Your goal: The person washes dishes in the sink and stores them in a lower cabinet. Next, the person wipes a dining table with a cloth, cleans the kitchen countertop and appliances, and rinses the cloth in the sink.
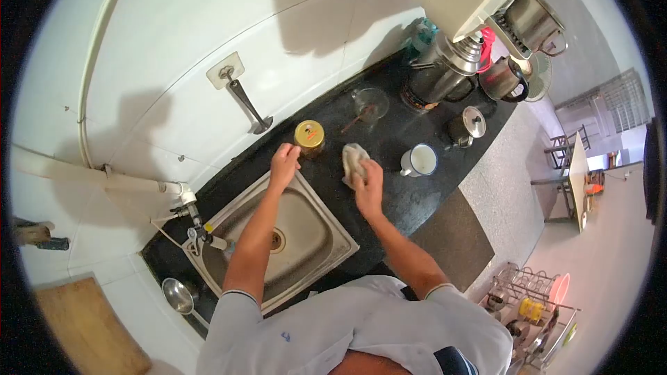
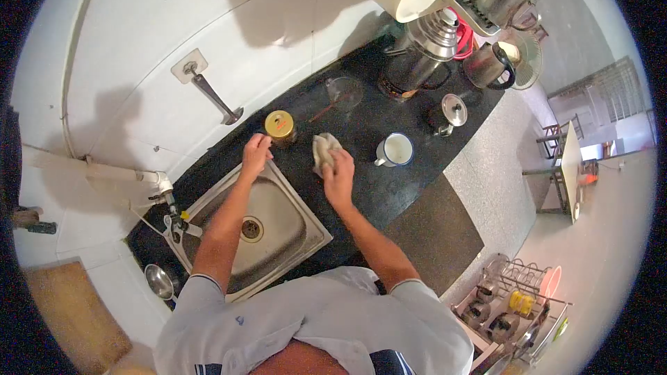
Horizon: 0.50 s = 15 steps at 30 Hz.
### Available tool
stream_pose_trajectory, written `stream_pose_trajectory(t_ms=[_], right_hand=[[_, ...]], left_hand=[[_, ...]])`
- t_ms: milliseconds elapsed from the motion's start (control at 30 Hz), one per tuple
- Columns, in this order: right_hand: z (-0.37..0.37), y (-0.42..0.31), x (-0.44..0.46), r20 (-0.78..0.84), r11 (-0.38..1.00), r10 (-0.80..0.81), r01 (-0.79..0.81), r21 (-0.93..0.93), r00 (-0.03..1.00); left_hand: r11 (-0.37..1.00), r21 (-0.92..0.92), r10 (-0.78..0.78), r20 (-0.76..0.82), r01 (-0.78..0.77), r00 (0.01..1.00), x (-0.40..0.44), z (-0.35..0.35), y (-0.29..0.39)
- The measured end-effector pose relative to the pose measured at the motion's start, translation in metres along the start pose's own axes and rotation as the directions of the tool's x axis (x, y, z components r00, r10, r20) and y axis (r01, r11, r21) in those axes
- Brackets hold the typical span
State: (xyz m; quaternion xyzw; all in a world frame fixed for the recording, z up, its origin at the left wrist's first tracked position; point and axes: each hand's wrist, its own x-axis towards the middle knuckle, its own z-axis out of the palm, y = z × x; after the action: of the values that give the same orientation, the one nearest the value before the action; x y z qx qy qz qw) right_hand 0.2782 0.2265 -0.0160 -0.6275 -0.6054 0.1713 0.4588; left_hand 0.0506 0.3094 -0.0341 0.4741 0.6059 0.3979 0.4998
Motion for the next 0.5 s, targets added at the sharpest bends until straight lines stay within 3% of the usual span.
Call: stream_pose_trajectory(t_ms=[33, 67, 133, 233, 367, 433, 500], right_hand=[[0.003, -0.002, 0.002, 0.145, 1.0, -0.008, 0.011, -0.017, 0.989], [0.008, -0.004, 0.001, 0.142, 1.0, -0.002, 0.005, -0.022, 0.99], [0.025, -0.005, 0.004, 0.442, 0.861, -0.238, 0.399, -0.316, 0.865], [0.057, 0.01, 0.028, 0.45, 0.761, -0.331, 0.517, -0.392, 0.829], [0.092, 0.025, 0.078, 0.467, 0.752, -0.302, 0.509, -0.418, 0.831], [0.098, 0.03, 0.102, 0.472, 0.704, -0.395, 0.59, -0.395, 0.788], [0.097, 0.036, 0.117, 0.456, 0.723, -0.388, 0.571, -0.388, 0.801]], left_hand=[[0.997, 0.003, 0.075, -0.024, -0.075, 0.997, 0.0, -0.003, -0.004], [0.997, 0.002, 0.072, -0.016, -0.072, 0.997, -0.001, -0.005, -0.007], [0.992, 0.028, 0.125, -0.06, -0.124, 0.99, -0.002, -0.009, -0.011], [0.992, 0.057, 0.12, -0.096, -0.115, 0.988, -0.004, -0.014, -0.015], [0.996, 0.029, 0.092, -0.144, -0.089, 0.985, -0.01, -0.018, -0.009], [0.998, -0.013, 0.064, -0.142, -0.066, 0.988, -0.009, -0.016, -0.014], [0.995, 0.045, 0.09, -0.138, -0.084, 0.986, -0.005, -0.016, -0.021]])
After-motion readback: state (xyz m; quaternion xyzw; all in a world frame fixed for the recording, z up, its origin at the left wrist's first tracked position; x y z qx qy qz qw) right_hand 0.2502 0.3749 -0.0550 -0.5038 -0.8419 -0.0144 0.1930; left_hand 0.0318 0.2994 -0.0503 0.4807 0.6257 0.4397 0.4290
